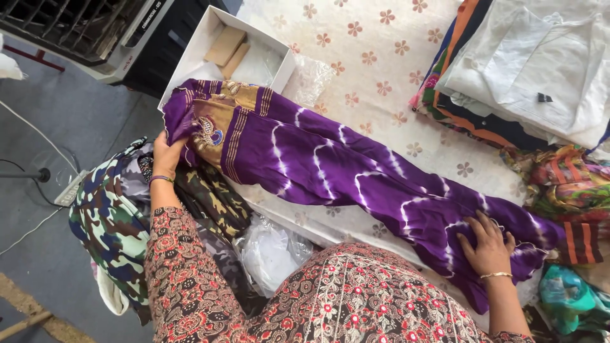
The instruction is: Folding and organizing various articles of clothing and garments on a work table.
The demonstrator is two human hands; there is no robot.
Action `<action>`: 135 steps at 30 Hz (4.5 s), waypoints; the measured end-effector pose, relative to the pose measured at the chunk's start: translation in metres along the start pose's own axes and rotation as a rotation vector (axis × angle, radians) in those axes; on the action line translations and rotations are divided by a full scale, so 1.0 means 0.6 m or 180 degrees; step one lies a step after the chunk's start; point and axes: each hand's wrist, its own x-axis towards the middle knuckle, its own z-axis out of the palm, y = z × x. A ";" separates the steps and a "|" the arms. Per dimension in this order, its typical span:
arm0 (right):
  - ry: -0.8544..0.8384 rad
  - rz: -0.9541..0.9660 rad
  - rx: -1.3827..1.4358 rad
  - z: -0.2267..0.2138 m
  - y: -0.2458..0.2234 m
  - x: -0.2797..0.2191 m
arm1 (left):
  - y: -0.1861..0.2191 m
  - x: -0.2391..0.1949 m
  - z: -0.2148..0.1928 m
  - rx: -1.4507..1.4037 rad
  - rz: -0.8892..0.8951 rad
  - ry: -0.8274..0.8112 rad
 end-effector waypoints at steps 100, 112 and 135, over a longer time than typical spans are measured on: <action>0.2584 0.0911 0.6428 -0.255 0.050 -0.175 | 0.034 -0.439 0.772 0.3302 0.1303 -0.2759; 0.1658 0.2532 0.5239 0.083 0.214 -0.189 | 0.038 -0.367 0.635 0.2909 0.2126 -0.1698; 0.0416 -0.1413 0.0807 -0.090 -0.216 -0.046 | 0.207 -0.280 0.665 0.1230 0.0628 -0.0740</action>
